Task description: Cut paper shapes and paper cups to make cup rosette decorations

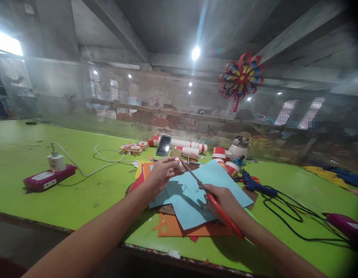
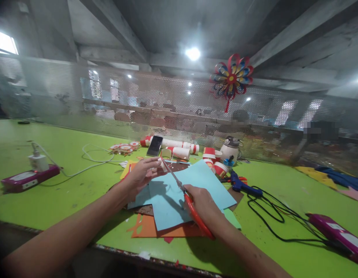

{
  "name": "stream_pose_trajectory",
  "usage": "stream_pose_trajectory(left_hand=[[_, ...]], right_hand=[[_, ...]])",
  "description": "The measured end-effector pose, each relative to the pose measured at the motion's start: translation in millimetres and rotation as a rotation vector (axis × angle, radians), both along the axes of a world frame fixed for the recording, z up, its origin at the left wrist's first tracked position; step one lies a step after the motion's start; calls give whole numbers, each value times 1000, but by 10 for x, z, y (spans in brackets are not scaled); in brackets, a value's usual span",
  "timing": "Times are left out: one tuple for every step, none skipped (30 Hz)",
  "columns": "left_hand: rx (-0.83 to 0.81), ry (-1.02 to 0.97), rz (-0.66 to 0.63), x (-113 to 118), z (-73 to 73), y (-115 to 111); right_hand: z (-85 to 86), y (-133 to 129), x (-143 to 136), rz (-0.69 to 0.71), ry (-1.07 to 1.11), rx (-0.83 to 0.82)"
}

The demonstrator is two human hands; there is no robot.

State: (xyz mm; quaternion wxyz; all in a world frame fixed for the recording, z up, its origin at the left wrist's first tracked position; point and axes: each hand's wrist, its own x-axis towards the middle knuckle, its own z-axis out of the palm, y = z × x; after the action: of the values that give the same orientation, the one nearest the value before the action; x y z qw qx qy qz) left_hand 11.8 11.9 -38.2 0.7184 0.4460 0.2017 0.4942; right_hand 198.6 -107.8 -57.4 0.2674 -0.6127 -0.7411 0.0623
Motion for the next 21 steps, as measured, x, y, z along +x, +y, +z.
stream_pose_trajectory(left_hand=[[-2,-1,-1,-1,2,1],[-3,-1,1,-2,5,1],[-3,-1,3,-3,9,-2],[-5,1,6,-5,12,-6],[-5,5,9,-7,15,-11],[-3,8,13,-9,18,-15],[-1,9,17,-10,20,-19],[0,8,19,-11,21,-22],[2,4,20,-11,20,-23],[2,1,19,-11,18,-21],[3,-2,17,-10,14,-18],[4,-4,14,-8,10,-13],[5,-4,10,-6,5,-7],[5,-3,11,-5,0,0],[5,-2,11,-4,-5,6],[7,-2,9,-4,-9,12],[10,-2,3,-4,-13,16],[14,-3,-4,-4,-15,18],[17,-3,-11,-4,-16,19],[18,-1,-16,-4,-16,18],[17,2,-16,-3,-15,16]], right_hand=[[-2,-1,-2,0,3,-1],[-5,-1,-3,0,4,-3],[-8,0,-3,0,-1,-7],[-12,1,-3,-2,-8,-4],[-17,2,-3,-4,-18,1],[-21,3,-3,-8,-30,8],[-25,4,-4,-14,-39,13],[-28,4,-5,-19,-44,16],[-30,3,-8,-23,-47,18],[-31,2,-13,-23,-48,18],[-31,-1,-19,-23,-51,20],[-29,-4,-26,-26,-52,23],[-27,-7,-33,-32,-53,23],[-25,-9,-39,-42,-51,24],[-24,-11,-44,-51,-48,23],[-24,-12,-46,-57,-46,23],[-26,-11,-47,-57,-46,23],[-30,-9,-46,-53,-46,24],[-36,-7,-44,-47,-48,27],[-41,-5,-42,-42,-50,27],[-45,-4,-41,-42,-49,26]])
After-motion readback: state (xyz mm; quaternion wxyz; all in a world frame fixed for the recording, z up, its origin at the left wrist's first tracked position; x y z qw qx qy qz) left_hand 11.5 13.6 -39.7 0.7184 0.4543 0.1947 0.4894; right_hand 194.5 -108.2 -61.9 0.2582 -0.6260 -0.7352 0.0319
